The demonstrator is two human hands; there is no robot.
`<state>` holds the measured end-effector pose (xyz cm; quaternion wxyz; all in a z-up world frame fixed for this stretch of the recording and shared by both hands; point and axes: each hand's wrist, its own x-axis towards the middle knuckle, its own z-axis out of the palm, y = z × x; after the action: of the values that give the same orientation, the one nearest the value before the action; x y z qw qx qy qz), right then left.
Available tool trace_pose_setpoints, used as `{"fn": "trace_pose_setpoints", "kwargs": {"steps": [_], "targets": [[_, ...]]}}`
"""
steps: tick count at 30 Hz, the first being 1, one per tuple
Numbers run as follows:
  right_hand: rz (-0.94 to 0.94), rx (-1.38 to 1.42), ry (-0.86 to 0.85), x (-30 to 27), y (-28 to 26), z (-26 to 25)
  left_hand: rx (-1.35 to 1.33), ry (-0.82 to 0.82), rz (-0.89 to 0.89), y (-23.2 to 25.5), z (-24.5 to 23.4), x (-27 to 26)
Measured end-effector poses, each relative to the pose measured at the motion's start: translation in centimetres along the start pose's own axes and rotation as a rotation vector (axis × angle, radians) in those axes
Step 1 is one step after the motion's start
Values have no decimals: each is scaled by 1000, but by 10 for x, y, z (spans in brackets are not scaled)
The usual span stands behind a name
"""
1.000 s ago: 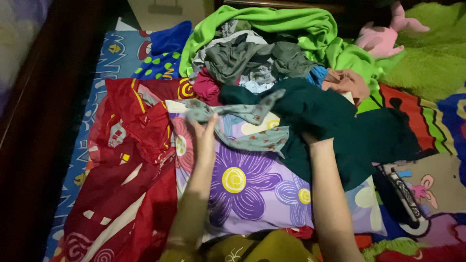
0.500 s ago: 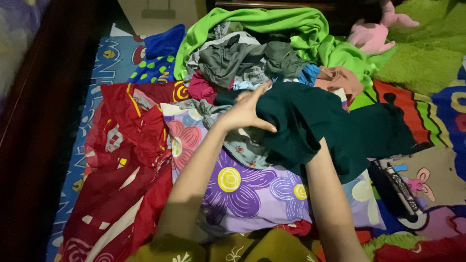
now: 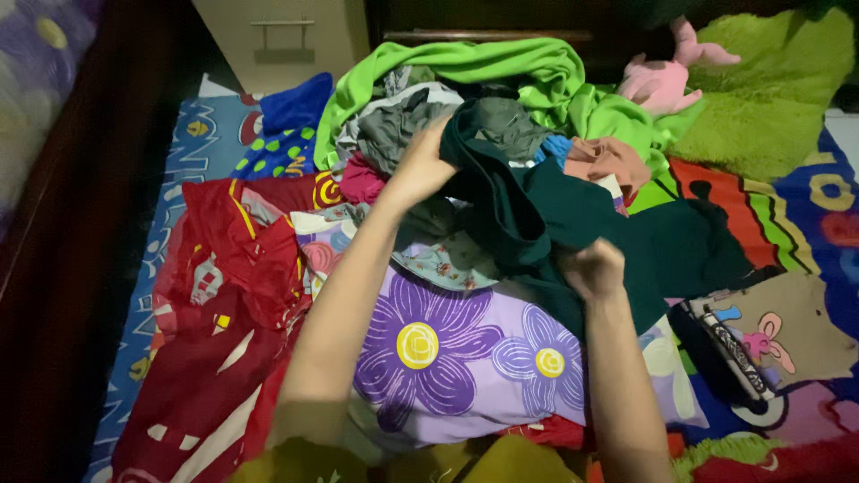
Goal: The person picks up a pair of green pants from a pile, smooths them out, folds them in half lengthwise, and then folds them into a smaller rectangle before placing them on a separate stack.
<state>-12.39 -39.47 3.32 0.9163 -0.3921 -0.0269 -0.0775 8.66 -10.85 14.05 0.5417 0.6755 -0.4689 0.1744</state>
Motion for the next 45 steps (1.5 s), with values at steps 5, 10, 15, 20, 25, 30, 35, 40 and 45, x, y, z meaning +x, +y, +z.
{"fn": "trace_pose_setpoints", "kwargs": {"steps": [5, 10, 15, 20, 25, 30, 35, 40, 45], "targets": [[-35, -907, -176, -19, -6, 66, -191, 19, -216, 27, 14, 14], [-443, -1132, 166, 8, -40, 99, -136, 110, -344, 37, 5, 39], [-654, -1020, 130, 45, -146, 75, -5, -55, -237, 59, -47, 57], [-474, -877, -21, 90, -222, 0, 31, -371, -406, 75, -69, 67], [-397, -1625, -180, 154, -347, -109, -551, -336, -445, 95, -56, 70], [-493, -2012, 47, 175, -407, -80, -609, -336, -365, 106, -61, 68], [-296, -1940, -42, 146, -297, 70, -344, -286, -130, 96, -53, 62], [306, -1527, -498, 123, -185, 177, -206, -588, -388, 76, 31, 37], [135, -1848, -729, 119, -160, 94, -680, -120, -809, 46, 5, 38]]}}
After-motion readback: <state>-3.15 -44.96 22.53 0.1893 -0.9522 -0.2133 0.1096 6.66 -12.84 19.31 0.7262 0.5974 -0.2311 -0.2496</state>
